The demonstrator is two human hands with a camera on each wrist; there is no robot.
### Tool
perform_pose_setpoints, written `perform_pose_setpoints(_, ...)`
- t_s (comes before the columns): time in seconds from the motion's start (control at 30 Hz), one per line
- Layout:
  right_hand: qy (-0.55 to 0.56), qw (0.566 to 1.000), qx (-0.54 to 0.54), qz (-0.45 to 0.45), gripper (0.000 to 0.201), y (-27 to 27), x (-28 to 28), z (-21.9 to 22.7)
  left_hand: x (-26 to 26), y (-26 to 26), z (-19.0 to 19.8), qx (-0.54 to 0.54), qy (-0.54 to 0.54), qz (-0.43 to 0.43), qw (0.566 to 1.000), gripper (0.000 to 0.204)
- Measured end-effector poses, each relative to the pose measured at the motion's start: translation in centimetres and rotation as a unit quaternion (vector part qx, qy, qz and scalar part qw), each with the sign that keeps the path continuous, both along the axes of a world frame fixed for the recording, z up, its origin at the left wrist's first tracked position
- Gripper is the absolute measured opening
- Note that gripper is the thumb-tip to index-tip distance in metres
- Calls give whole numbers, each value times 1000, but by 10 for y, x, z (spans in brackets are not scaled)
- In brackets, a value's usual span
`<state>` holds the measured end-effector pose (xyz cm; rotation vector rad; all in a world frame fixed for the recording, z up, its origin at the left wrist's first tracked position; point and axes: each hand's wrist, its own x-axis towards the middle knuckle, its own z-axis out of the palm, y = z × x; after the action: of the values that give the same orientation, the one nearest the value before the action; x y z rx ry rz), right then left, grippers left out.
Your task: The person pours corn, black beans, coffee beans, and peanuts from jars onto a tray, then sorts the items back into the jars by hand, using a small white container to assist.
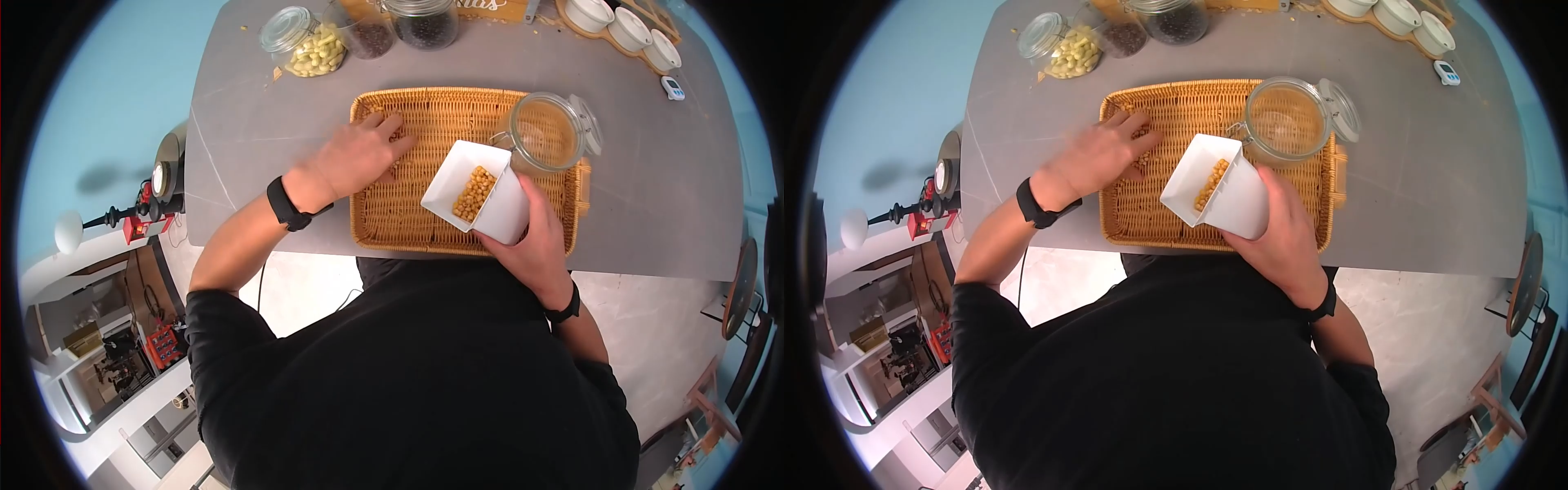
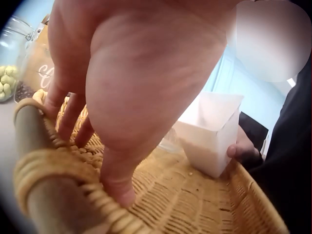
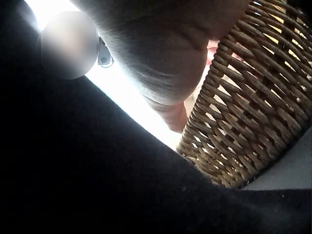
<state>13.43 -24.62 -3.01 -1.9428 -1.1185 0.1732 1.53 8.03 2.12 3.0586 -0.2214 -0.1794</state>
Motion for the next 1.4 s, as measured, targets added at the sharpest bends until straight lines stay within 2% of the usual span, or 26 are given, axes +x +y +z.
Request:
perform_pose_setpoints(0.23, -7, 1000, 7, 4, 99, 0, 1, -1, -1, 11, -14, -35, 6, -20, 999, 31)
perform_pose_setpoints(0.43, -1, 1000, 9, 3, 100, 1, 0, 2, 4, 23, -8, -79, 35, -8, 996, 21)
perform_pose_setpoints(0.53, -6, 1000, 12, 3, 100, 0, 1, -1, 4, 20, -1, -116, -3, 8, 993, 18)
perform_pose_setpoints(0.63, -8, 1000, 13, 5, 101, 0, 0, -1, 12, -10, 38, -185, -48, -28, 981, 19)
perform_pose_setpoints(0.7, -6, 1000, 8, 7, 101, 1, 0, 0, 15, -34, 49, -249, -51, -71, 964, 20)
perform_pose_setpoints(0.83, 5, 1000, 8, 0, 101, 1, -1, 1, 24, -56, 45, -328, 2, -112, 938, 22)
perform_pose_setpoints(0.97, -4, 1000, 15, -4, 100, 1, 0, 1, 29, -25, 34, -356, -65, -88, 928, 19)
perform_pose_setpoints(1.0, -8, 1000, 19, -3, 100, 1, 0, 0, 29, -10, 24, -333, -51, -67, 939, 27)
perform_pose_setpoints(1.1, -7, 1000, 11, -1, 99, 1, 0, -1, 17, 6, 7, -151, -78, -38, 985, 38)
perform_pose_setpoints(1.13, -7, 1000, 13, 0, 99, 1, 0, -1, 12, 4, 7, -103, -60, -73, 990, 46)
perform_pose_setpoints(1.23, -8, 1000, 14, 1, 98, -1, 1, -2, -7, 3, 1, -65, -77, -103, 990, 47)
perform_pose_setpoints(1.33, -11, 1000, 13, -1, 98, 0, -1, -1, -18, 16, 8, -36, 33, -66, 997, 49)
perform_pose_setpoints(1.4, -16, 1000, 8, -1, 98, 1, -1, 0, -18, 18, 14, -10, 53, -64, 997, 47)
